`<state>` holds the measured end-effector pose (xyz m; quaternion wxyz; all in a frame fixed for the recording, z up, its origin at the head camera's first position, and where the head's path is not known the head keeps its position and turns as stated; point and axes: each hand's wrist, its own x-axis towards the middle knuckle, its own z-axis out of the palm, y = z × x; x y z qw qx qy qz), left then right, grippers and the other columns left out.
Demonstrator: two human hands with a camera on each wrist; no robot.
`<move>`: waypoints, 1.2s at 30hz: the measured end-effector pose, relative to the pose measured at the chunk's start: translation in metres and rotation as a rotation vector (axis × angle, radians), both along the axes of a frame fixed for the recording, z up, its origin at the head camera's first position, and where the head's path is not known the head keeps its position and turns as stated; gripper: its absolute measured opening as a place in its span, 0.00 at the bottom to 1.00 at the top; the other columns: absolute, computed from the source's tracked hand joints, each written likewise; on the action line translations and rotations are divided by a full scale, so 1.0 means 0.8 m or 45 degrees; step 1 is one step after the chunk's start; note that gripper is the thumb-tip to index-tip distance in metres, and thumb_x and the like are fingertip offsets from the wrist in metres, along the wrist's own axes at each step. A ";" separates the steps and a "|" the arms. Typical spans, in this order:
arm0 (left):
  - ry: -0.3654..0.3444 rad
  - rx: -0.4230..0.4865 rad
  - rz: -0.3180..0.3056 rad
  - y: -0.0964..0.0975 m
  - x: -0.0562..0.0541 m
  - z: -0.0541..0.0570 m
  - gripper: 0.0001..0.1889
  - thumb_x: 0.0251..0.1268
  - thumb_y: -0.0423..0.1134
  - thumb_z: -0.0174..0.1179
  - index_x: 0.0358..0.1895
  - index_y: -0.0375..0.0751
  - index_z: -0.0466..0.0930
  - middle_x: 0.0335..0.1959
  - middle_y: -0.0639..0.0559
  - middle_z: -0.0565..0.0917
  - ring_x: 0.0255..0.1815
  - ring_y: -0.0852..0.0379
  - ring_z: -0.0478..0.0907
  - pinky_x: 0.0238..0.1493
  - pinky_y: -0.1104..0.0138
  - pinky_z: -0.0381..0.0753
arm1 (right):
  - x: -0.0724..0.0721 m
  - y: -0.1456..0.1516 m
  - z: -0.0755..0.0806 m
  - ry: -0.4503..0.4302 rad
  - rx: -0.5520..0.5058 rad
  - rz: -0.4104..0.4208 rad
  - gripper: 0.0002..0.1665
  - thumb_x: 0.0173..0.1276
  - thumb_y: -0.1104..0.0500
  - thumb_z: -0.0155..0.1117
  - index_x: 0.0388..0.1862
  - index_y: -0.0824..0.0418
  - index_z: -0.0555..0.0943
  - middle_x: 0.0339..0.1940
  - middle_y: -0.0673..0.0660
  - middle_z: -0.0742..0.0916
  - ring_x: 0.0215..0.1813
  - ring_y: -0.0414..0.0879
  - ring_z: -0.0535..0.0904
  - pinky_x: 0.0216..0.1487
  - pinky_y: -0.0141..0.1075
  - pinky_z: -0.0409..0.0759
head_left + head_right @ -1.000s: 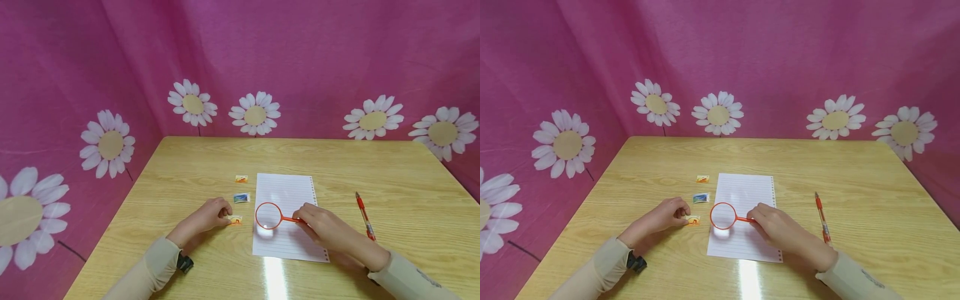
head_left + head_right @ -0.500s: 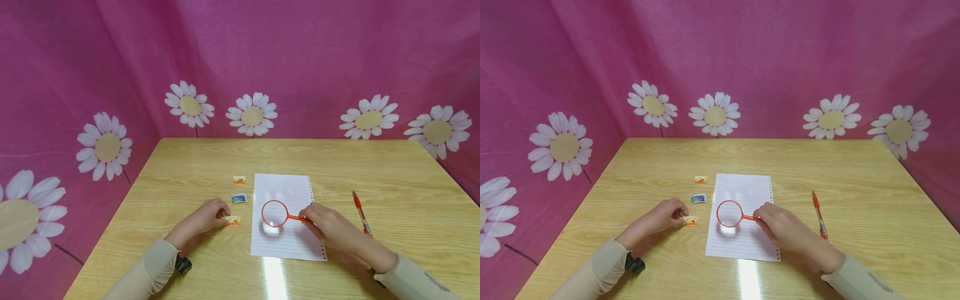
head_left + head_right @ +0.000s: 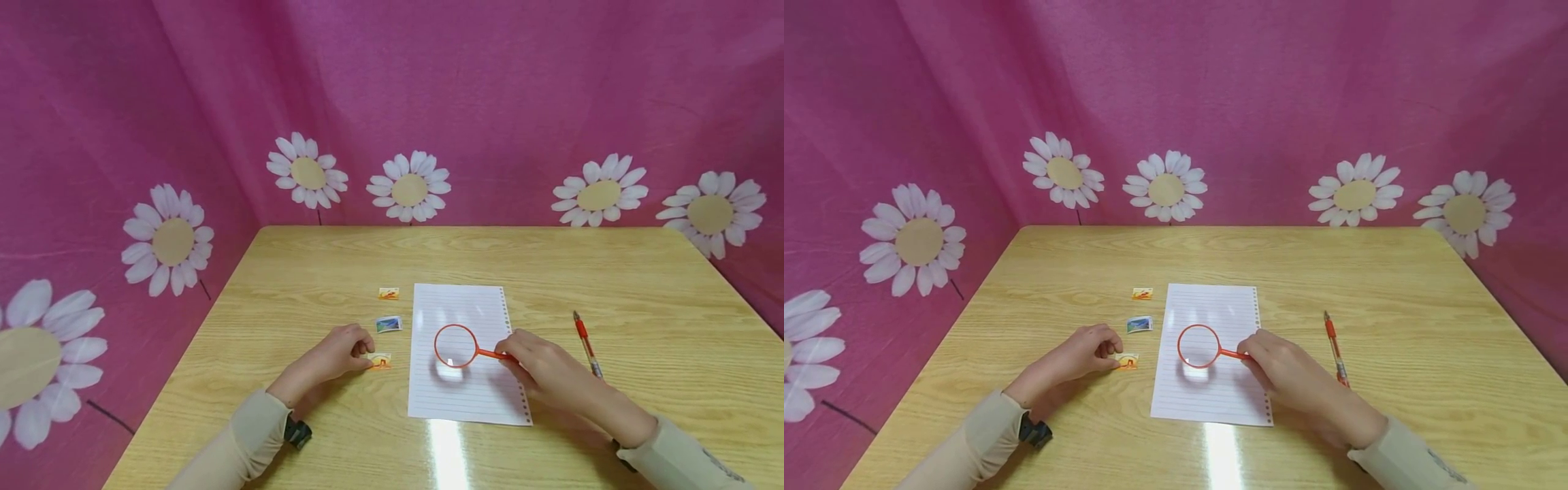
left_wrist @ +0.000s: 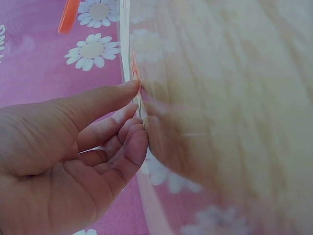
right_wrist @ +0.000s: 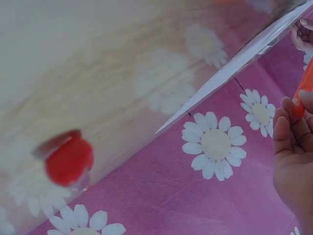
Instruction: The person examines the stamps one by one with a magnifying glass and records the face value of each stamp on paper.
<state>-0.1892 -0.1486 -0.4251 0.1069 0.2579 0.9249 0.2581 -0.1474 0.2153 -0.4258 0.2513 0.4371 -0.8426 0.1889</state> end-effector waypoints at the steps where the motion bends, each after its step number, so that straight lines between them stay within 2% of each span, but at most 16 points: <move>1: 0.003 0.004 -0.004 0.000 0.000 0.000 0.08 0.57 0.33 0.69 0.37 0.36 0.79 0.31 0.50 0.76 0.32 0.60 0.69 0.35 0.74 0.70 | 0.001 0.001 0.000 -0.004 0.002 -0.003 0.26 0.79 0.47 0.35 0.39 0.59 0.79 0.33 0.45 0.81 0.35 0.35 0.75 0.37 0.24 0.75; 3: 0.009 0.010 -0.011 -0.001 0.000 -0.001 0.08 0.57 0.33 0.69 0.36 0.36 0.79 0.31 0.50 0.76 0.32 0.60 0.69 0.35 0.74 0.70 | 0.003 0.004 0.001 -0.018 0.009 -0.012 0.23 0.79 0.48 0.38 0.39 0.59 0.79 0.33 0.45 0.81 0.35 0.35 0.75 0.37 0.24 0.75; 5: 0.013 0.015 -0.014 -0.001 0.000 -0.001 0.08 0.57 0.32 0.69 0.36 0.36 0.79 0.30 0.50 0.76 0.32 0.60 0.69 0.35 0.74 0.70 | 0.005 0.006 0.002 -0.043 0.006 -0.023 0.12 0.77 0.54 0.50 0.40 0.58 0.79 0.33 0.44 0.81 0.35 0.34 0.75 0.38 0.23 0.74; 7: 0.018 0.017 -0.017 -0.001 0.000 -0.001 0.09 0.57 0.32 0.69 0.36 0.36 0.79 0.30 0.50 0.76 0.32 0.60 0.69 0.35 0.74 0.70 | 0.006 0.008 0.003 -0.064 0.002 -0.034 0.02 0.69 0.63 0.61 0.40 0.57 0.79 0.33 0.43 0.81 0.36 0.33 0.75 0.39 0.23 0.74; 9: 0.026 0.018 -0.020 -0.001 0.000 -0.001 0.09 0.56 0.32 0.70 0.36 0.36 0.79 0.30 0.50 0.76 0.32 0.60 0.69 0.35 0.75 0.70 | 0.007 0.010 0.003 -0.078 -0.007 -0.048 0.14 0.57 0.70 0.67 0.40 0.57 0.79 0.34 0.43 0.81 0.37 0.33 0.74 0.40 0.23 0.73; 10: 0.027 0.018 -0.020 -0.001 0.000 -0.001 0.09 0.56 0.32 0.70 0.36 0.36 0.79 0.30 0.50 0.76 0.32 0.60 0.70 0.35 0.75 0.70 | 0.008 0.011 0.003 -0.080 -0.008 -0.057 0.18 0.52 0.72 0.68 0.40 0.56 0.79 0.34 0.42 0.81 0.37 0.32 0.74 0.41 0.23 0.72; 13: 0.032 0.020 -0.029 -0.001 -0.001 0.000 0.09 0.56 0.32 0.70 0.36 0.36 0.79 0.30 0.49 0.76 0.32 0.60 0.69 0.35 0.75 0.70 | 0.008 0.014 0.004 -0.059 0.003 -0.072 0.19 0.49 0.73 0.69 0.39 0.56 0.79 0.34 0.42 0.80 0.37 0.32 0.74 0.41 0.23 0.73; 19: 0.019 0.026 -0.024 -0.001 -0.001 0.000 0.08 0.57 0.33 0.69 0.36 0.36 0.79 0.30 0.50 0.76 0.32 0.61 0.68 0.35 0.75 0.69 | 0.011 0.022 0.005 -0.067 0.039 -0.122 0.20 0.49 0.71 0.71 0.40 0.56 0.79 0.35 0.42 0.81 0.37 0.33 0.75 0.41 0.24 0.73; 23: 0.031 0.024 -0.025 -0.001 -0.001 -0.002 0.08 0.56 0.33 0.70 0.35 0.36 0.79 0.30 0.50 0.76 0.31 0.62 0.68 0.35 0.75 0.70 | 0.011 0.029 0.003 -0.049 0.039 -0.120 0.20 0.49 0.70 0.69 0.40 0.56 0.78 0.36 0.43 0.81 0.38 0.33 0.75 0.42 0.23 0.73; 24: 0.035 0.024 -0.025 -0.001 -0.001 -0.002 0.09 0.56 0.33 0.70 0.35 0.36 0.79 0.30 0.50 0.76 0.31 0.61 0.68 0.35 0.75 0.70 | 0.011 0.031 0.003 -0.040 0.031 -0.110 0.17 0.52 0.70 0.68 0.41 0.56 0.78 0.36 0.44 0.81 0.38 0.33 0.75 0.42 0.23 0.73; 27: 0.045 0.024 -0.031 -0.001 0.000 -0.002 0.09 0.56 0.33 0.70 0.35 0.36 0.79 0.30 0.50 0.76 0.31 0.61 0.69 0.35 0.75 0.70 | 0.010 0.035 0.002 -0.020 0.018 -0.087 0.04 0.70 0.60 0.58 0.41 0.57 0.78 0.36 0.44 0.81 0.38 0.34 0.75 0.43 0.23 0.72; 29: 0.053 0.021 -0.037 -0.001 0.000 -0.002 0.09 0.56 0.33 0.70 0.36 0.36 0.79 0.30 0.50 0.76 0.31 0.61 0.69 0.35 0.75 0.70 | 0.010 0.037 0.001 -0.013 0.017 -0.082 0.13 0.77 0.52 0.48 0.41 0.57 0.78 0.36 0.44 0.82 0.38 0.35 0.76 0.44 0.23 0.72; 30: 0.056 0.022 -0.039 -0.002 0.000 -0.002 0.09 0.56 0.33 0.70 0.36 0.36 0.79 0.30 0.50 0.76 0.31 0.61 0.69 0.35 0.75 0.70 | 0.010 0.038 0.001 -0.012 0.018 -0.084 0.15 0.78 0.51 0.46 0.41 0.57 0.79 0.36 0.45 0.82 0.39 0.36 0.76 0.44 0.23 0.72; 31: 0.057 0.024 -0.038 -0.002 0.000 -0.002 0.09 0.56 0.33 0.70 0.36 0.36 0.79 0.30 0.50 0.76 0.31 0.61 0.69 0.35 0.75 0.70 | 0.010 0.040 0.001 -0.011 0.022 -0.091 0.14 0.78 0.52 0.48 0.41 0.57 0.79 0.37 0.45 0.82 0.39 0.36 0.76 0.45 0.23 0.72; 33: 0.058 0.029 -0.039 -0.001 0.000 -0.002 0.09 0.56 0.33 0.70 0.36 0.36 0.79 0.30 0.50 0.76 0.31 0.61 0.69 0.35 0.75 0.70 | 0.011 0.043 0.001 -0.013 0.028 -0.105 0.03 0.71 0.60 0.58 0.41 0.57 0.79 0.37 0.45 0.82 0.39 0.37 0.77 0.46 0.24 0.73; 36: 0.048 0.035 -0.038 -0.001 0.000 -0.003 0.09 0.56 0.32 0.70 0.36 0.36 0.79 0.30 0.50 0.76 0.32 0.61 0.69 0.35 0.75 0.70 | 0.012 0.048 0.001 -0.020 0.049 -0.141 0.14 0.56 0.69 0.66 0.40 0.57 0.79 0.37 0.46 0.83 0.40 0.37 0.78 0.46 0.26 0.74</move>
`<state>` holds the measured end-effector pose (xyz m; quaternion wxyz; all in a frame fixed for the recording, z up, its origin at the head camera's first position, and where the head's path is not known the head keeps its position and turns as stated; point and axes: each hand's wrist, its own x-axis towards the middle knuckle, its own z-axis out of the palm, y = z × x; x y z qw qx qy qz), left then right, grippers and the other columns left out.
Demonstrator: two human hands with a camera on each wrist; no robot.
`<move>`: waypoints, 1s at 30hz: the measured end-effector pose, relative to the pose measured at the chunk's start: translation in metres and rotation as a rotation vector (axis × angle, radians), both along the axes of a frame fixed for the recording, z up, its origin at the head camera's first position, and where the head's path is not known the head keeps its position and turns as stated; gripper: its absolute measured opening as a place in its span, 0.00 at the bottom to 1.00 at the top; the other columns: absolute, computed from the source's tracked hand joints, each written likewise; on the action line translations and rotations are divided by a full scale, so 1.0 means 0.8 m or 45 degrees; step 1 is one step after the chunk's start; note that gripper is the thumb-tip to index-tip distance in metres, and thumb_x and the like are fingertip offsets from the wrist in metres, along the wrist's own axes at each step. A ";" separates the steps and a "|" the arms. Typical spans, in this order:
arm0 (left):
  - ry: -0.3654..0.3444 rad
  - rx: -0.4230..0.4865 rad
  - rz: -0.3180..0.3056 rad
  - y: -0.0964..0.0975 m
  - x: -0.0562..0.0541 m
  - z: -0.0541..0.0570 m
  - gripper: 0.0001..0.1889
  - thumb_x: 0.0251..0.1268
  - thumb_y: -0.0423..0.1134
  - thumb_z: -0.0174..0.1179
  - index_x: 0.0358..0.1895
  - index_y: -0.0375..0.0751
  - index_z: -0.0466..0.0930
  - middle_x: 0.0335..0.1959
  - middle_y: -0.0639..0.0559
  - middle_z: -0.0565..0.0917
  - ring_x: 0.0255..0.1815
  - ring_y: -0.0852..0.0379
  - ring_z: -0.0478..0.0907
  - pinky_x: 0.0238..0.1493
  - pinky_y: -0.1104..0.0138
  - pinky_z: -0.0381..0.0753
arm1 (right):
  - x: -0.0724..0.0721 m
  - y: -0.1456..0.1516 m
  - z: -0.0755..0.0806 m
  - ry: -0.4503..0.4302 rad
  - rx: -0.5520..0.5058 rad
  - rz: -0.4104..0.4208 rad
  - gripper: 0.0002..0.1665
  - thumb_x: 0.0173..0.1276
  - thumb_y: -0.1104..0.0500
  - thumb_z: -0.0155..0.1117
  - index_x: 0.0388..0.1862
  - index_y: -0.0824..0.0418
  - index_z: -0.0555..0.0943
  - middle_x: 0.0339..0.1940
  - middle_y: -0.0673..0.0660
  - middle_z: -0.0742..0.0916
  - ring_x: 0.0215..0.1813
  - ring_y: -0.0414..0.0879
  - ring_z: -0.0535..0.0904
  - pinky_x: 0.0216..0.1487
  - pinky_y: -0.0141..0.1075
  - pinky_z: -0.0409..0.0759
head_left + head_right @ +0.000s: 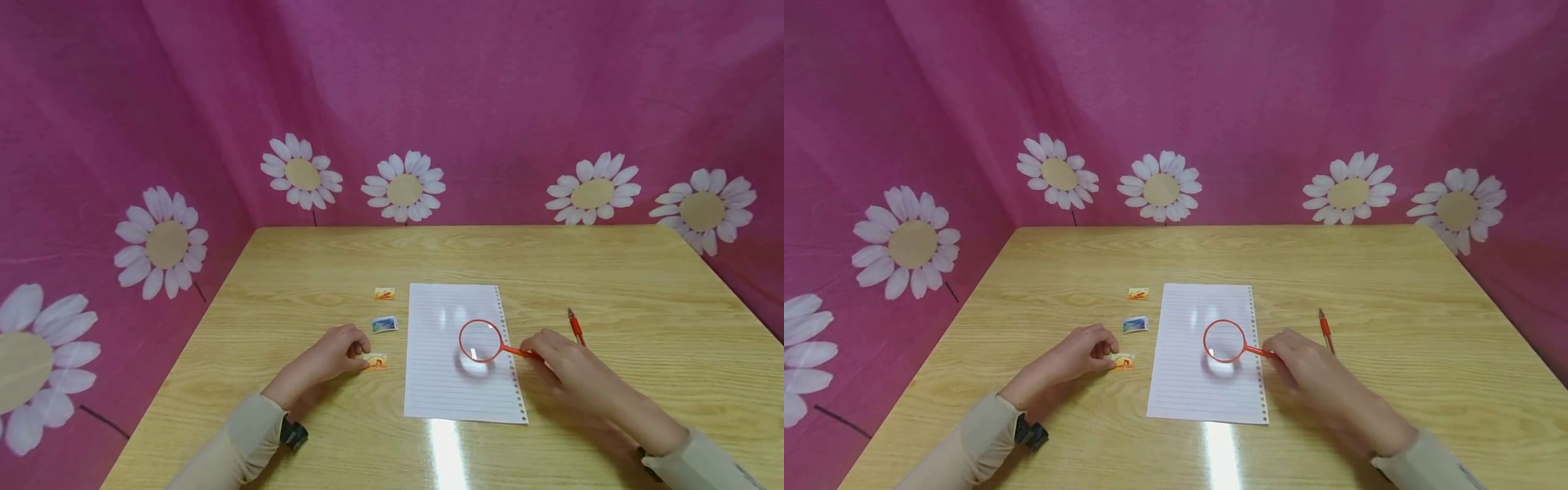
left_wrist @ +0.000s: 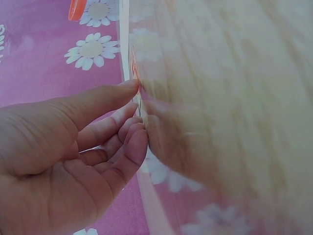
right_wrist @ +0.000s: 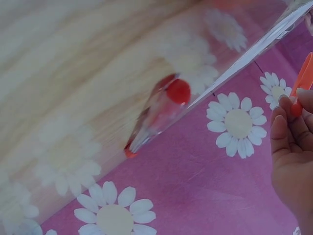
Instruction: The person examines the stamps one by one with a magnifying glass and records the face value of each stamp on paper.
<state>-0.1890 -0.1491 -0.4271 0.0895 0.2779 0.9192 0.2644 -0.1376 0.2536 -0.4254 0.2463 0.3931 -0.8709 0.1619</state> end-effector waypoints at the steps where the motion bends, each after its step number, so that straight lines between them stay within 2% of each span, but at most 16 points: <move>1: -0.009 0.002 0.003 0.000 0.000 0.000 0.08 0.57 0.33 0.69 0.36 0.36 0.79 0.30 0.50 0.76 0.32 0.61 0.69 0.35 0.75 0.70 | 0.001 0.002 0.000 -0.006 0.010 -0.016 0.17 0.53 0.70 0.66 0.41 0.57 0.79 0.37 0.46 0.83 0.40 0.37 0.78 0.45 0.26 0.74; 6: -0.020 -0.002 0.006 0.000 0.001 -0.001 0.08 0.57 0.33 0.69 0.36 0.37 0.79 0.31 0.51 0.76 0.32 0.61 0.69 0.35 0.75 0.69 | 0.005 0.009 0.000 -0.030 0.051 -0.074 0.11 0.60 0.67 0.64 0.41 0.57 0.78 0.37 0.47 0.83 0.40 0.37 0.77 0.42 0.29 0.76; 8: -0.011 -0.006 0.002 -0.001 0.002 -0.001 0.08 0.57 0.33 0.69 0.36 0.37 0.79 0.30 0.51 0.76 0.32 0.61 0.69 0.35 0.75 0.69 | 0.006 0.010 0.000 -0.025 0.058 -0.084 0.13 0.58 0.68 0.67 0.41 0.57 0.78 0.37 0.47 0.83 0.39 0.38 0.78 0.41 0.30 0.77; 13: -0.007 -0.015 0.005 -0.001 0.002 -0.001 0.09 0.57 0.33 0.69 0.36 0.37 0.79 0.30 0.51 0.76 0.32 0.61 0.68 0.35 0.75 0.69 | 0.009 0.014 0.000 -0.017 0.064 -0.120 0.25 0.43 0.73 0.74 0.39 0.56 0.78 0.36 0.45 0.83 0.38 0.37 0.78 0.40 0.29 0.76; 17: -0.018 -0.022 0.019 0.000 0.002 -0.001 0.09 0.57 0.33 0.69 0.37 0.37 0.79 0.30 0.51 0.75 0.32 0.61 0.68 0.35 0.74 0.69 | 0.012 0.019 0.000 -0.031 0.074 -0.149 0.26 0.43 0.72 0.76 0.40 0.55 0.78 0.36 0.44 0.83 0.38 0.36 0.77 0.40 0.28 0.76; 24: -0.010 -0.007 0.014 0.000 0.002 0.000 0.09 0.57 0.32 0.69 0.37 0.36 0.79 0.31 0.50 0.76 0.32 0.61 0.69 0.35 0.74 0.69 | 0.012 0.030 -0.001 -0.026 0.068 -0.136 0.24 0.47 0.73 0.74 0.41 0.56 0.78 0.37 0.45 0.83 0.37 0.37 0.77 0.41 0.26 0.76; 30: 0.007 -0.012 0.010 -0.001 0.001 0.000 0.09 0.57 0.32 0.69 0.36 0.36 0.79 0.31 0.50 0.76 0.32 0.61 0.69 0.35 0.75 0.70 | 0.014 0.034 -0.001 -0.026 0.057 -0.156 0.27 0.41 0.74 0.75 0.40 0.56 0.78 0.37 0.45 0.83 0.38 0.36 0.78 0.42 0.26 0.74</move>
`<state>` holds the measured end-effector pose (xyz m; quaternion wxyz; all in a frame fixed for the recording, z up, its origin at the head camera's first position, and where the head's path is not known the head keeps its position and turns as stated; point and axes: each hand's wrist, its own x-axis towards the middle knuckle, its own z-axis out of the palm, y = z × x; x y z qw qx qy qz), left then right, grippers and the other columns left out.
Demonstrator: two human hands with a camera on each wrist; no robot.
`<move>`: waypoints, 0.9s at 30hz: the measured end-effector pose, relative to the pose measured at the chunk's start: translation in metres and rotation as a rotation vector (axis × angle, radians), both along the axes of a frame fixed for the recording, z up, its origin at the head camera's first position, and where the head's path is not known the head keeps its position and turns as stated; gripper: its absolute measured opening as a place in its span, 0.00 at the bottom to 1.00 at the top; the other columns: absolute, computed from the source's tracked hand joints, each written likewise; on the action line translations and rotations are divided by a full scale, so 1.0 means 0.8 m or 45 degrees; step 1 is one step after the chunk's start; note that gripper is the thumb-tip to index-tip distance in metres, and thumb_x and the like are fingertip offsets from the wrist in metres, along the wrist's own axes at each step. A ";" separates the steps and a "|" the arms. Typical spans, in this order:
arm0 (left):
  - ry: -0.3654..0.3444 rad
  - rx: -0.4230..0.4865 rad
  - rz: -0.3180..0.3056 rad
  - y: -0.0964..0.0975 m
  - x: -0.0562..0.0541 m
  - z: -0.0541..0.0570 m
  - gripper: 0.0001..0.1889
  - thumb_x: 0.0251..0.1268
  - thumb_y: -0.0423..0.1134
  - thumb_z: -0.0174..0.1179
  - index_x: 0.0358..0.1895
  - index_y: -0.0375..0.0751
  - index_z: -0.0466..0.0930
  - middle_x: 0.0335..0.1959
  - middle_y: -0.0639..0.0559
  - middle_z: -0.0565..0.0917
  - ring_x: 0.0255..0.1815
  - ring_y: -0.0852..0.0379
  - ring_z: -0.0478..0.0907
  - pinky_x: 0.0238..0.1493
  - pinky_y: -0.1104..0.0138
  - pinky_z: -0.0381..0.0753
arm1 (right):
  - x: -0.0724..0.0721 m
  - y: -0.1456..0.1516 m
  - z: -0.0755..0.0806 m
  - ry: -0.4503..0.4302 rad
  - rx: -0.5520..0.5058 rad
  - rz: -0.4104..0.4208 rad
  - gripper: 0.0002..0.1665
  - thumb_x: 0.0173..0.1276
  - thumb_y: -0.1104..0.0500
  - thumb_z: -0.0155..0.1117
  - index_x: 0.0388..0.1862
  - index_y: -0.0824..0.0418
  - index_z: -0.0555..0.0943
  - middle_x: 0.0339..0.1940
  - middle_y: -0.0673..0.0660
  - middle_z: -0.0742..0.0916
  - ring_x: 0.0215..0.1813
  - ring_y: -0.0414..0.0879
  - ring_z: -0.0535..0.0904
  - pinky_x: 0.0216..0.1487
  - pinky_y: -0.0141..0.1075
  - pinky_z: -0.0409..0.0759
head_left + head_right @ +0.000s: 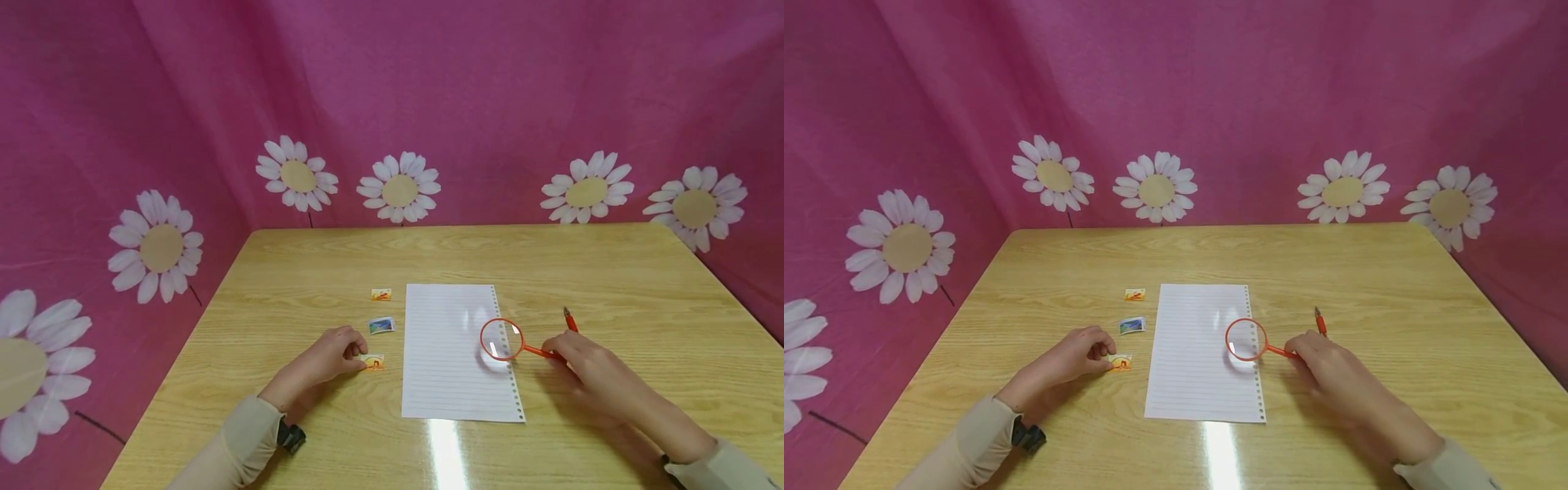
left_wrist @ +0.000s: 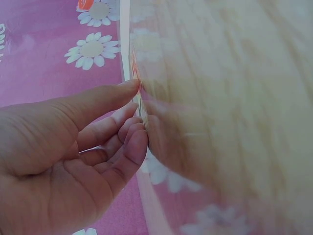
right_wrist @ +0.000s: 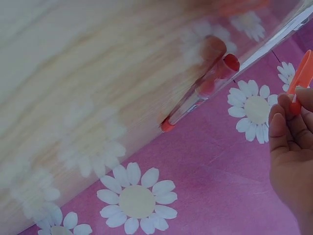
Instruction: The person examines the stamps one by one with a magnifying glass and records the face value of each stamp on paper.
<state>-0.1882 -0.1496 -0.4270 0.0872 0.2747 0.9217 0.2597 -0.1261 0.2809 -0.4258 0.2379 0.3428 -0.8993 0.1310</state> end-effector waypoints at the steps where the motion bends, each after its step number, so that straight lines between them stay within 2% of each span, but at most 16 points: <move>1: 0.008 -0.004 0.000 0.000 0.000 0.000 0.09 0.56 0.32 0.69 0.36 0.37 0.79 0.31 0.50 0.77 0.32 0.62 0.69 0.35 0.75 0.70 | 0.000 0.001 0.000 -0.003 -0.001 -0.003 0.27 0.41 0.74 0.74 0.40 0.56 0.78 0.36 0.44 0.83 0.38 0.36 0.77 0.42 0.26 0.74; 12: 0.015 -0.012 -0.009 0.000 -0.002 0.000 0.09 0.56 0.33 0.70 0.37 0.37 0.79 0.30 0.51 0.76 0.32 0.62 0.69 0.34 0.74 0.70 | 0.001 0.009 -0.001 0.002 -0.007 -0.032 0.27 0.40 0.74 0.75 0.40 0.56 0.79 0.37 0.46 0.83 0.37 0.37 0.76 0.41 0.24 0.73; 21: -0.001 -0.013 -0.004 0.000 -0.002 0.000 0.09 0.57 0.33 0.69 0.36 0.37 0.79 0.31 0.50 0.76 0.32 0.62 0.68 0.34 0.74 0.69 | 0.004 0.015 -0.003 -0.020 0.014 -0.071 0.27 0.40 0.74 0.77 0.38 0.56 0.78 0.33 0.46 0.82 0.34 0.34 0.73 0.32 0.32 0.77; 27: -0.025 0.003 0.006 0.001 0.001 0.001 0.08 0.57 0.33 0.69 0.36 0.37 0.79 0.30 0.50 0.76 0.32 0.61 0.69 0.34 0.74 0.69 | 0.006 0.020 -0.005 -0.003 0.026 -0.111 0.26 0.40 0.74 0.76 0.38 0.56 0.78 0.34 0.47 0.82 0.35 0.37 0.76 0.34 0.33 0.78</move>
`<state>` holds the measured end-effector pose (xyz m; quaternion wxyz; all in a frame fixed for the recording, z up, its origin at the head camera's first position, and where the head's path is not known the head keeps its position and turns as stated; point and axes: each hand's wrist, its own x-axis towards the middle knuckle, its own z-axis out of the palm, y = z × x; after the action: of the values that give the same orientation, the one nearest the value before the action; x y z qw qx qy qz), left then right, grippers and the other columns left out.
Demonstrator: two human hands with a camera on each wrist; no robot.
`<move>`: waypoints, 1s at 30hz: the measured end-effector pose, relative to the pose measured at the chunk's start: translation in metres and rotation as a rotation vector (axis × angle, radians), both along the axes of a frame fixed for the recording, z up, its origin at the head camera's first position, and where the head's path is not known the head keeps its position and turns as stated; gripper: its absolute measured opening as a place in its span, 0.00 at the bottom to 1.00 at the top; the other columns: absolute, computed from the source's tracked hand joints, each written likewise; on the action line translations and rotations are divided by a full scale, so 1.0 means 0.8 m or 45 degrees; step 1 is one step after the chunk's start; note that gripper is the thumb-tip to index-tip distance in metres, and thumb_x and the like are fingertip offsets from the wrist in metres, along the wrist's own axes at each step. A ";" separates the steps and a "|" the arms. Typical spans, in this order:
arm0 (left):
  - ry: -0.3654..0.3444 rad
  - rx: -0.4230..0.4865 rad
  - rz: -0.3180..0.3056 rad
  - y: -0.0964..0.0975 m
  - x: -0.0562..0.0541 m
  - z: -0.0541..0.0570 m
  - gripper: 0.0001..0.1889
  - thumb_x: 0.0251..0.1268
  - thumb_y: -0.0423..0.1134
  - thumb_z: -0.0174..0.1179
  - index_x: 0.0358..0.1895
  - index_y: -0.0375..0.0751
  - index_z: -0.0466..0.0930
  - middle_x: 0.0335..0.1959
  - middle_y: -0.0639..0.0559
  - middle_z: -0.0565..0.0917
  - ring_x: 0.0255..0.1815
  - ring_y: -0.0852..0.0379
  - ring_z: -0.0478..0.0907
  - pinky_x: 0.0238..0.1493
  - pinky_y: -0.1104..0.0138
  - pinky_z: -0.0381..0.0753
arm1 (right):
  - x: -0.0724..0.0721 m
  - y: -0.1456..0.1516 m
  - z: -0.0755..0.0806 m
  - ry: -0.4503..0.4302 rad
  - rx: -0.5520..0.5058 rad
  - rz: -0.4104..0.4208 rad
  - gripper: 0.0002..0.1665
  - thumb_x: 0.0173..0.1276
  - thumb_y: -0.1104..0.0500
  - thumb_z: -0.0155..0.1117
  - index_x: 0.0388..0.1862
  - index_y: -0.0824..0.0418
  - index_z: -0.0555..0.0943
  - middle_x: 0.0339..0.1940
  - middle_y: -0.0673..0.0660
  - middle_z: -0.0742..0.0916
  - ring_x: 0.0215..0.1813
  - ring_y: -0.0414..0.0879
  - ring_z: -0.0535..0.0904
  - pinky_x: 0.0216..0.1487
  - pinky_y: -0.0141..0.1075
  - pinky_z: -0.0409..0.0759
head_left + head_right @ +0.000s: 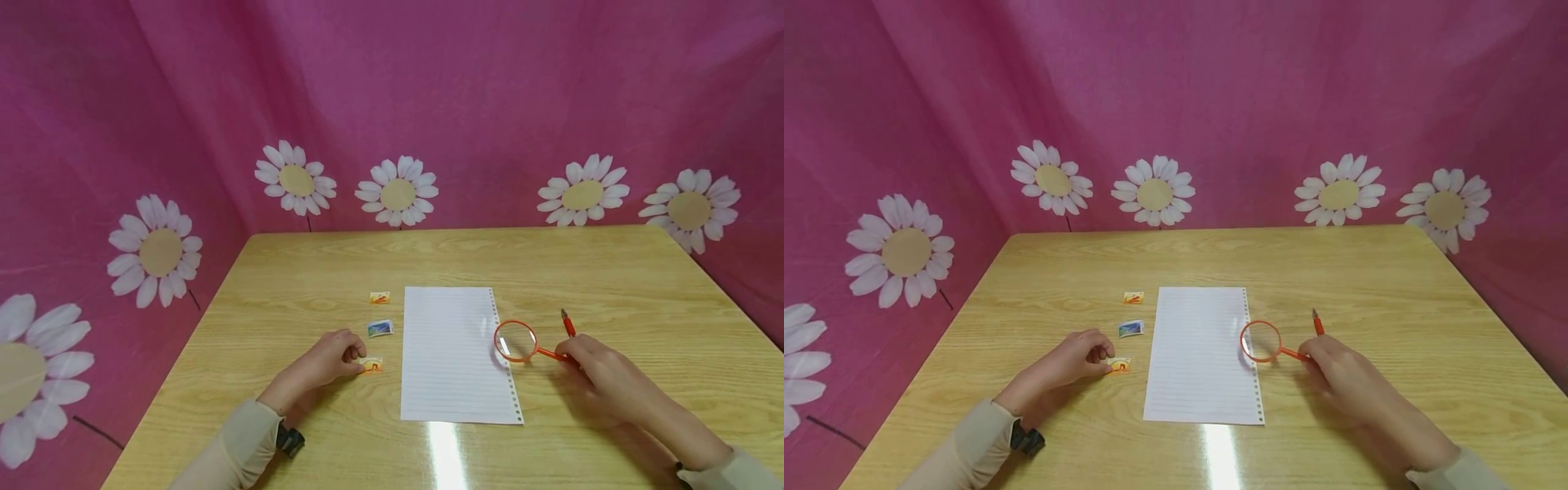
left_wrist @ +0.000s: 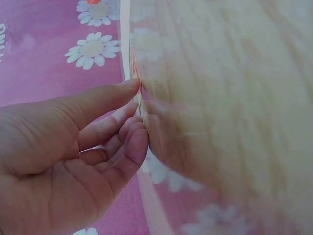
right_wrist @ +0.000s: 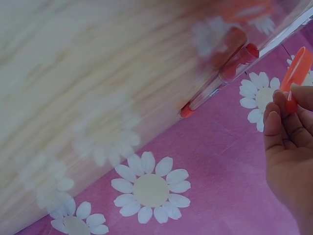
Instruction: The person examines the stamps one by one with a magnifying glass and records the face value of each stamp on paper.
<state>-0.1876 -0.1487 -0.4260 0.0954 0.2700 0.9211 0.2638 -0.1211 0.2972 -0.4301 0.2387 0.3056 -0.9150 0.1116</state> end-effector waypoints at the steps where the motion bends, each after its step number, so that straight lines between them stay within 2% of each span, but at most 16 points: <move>1: -0.002 0.002 0.000 0.000 0.000 0.000 0.08 0.57 0.33 0.69 0.36 0.37 0.79 0.30 0.50 0.76 0.32 0.61 0.69 0.34 0.74 0.69 | 0.000 0.001 0.000 0.006 0.002 -0.008 0.26 0.41 0.74 0.76 0.38 0.56 0.79 0.35 0.47 0.83 0.36 0.38 0.77 0.35 0.34 0.78; 9: 0.007 0.013 -0.005 -0.002 0.001 -0.003 0.08 0.57 0.33 0.69 0.36 0.37 0.79 0.30 0.50 0.75 0.32 0.61 0.68 0.34 0.74 0.69 | 0.001 0.001 0.000 -0.023 -0.001 -0.076 0.22 0.45 0.72 0.75 0.37 0.57 0.79 0.34 0.49 0.83 0.36 0.42 0.79 0.35 0.40 0.80; 15: 0.018 0.014 -0.009 -0.003 0.001 -0.003 0.08 0.57 0.33 0.69 0.36 0.37 0.79 0.30 0.50 0.76 0.31 0.61 0.69 0.34 0.74 0.69 | 0.001 0.001 0.002 -0.049 0.003 -0.117 0.20 0.46 0.71 0.75 0.36 0.58 0.79 0.33 0.50 0.83 0.33 0.41 0.77 0.32 0.39 0.79; 20: 0.021 0.016 -0.012 -0.003 0.000 -0.002 0.08 0.57 0.33 0.69 0.36 0.37 0.79 0.30 0.50 0.76 0.31 0.61 0.69 0.34 0.75 0.69 | -0.001 0.001 0.002 -0.040 -0.008 -0.121 0.20 0.45 0.72 0.75 0.36 0.59 0.79 0.32 0.51 0.83 0.32 0.42 0.77 0.31 0.40 0.79; 26: 0.013 0.010 -0.012 -0.001 -0.001 -0.003 0.08 0.57 0.33 0.69 0.36 0.37 0.79 0.30 0.50 0.76 0.31 0.61 0.69 0.34 0.74 0.69 | -0.003 0.002 0.000 0.026 -0.025 -0.101 0.22 0.41 0.74 0.75 0.34 0.59 0.78 0.30 0.51 0.82 0.30 0.42 0.77 0.29 0.39 0.77; 30: 0.009 0.002 -0.009 -0.001 -0.001 -0.003 0.08 0.57 0.33 0.69 0.36 0.37 0.79 0.30 0.50 0.76 0.31 0.61 0.68 0.34 0.74 0.69 | -0.004 0.003 -0.001 0.005 -0.019 -0.116 0.21 0.42 0.73 0.76 0.34 0.60 0.78 0.30 0.51 0.82 0.30 0.42 0.77 0.30 0.39 0.78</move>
<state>-0.1882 -0.1496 -0.4280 0.0928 0.2741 0.9203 0.2633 -0.1244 0.2998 -0.4311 0.2476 0.2620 -0.9266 0.1067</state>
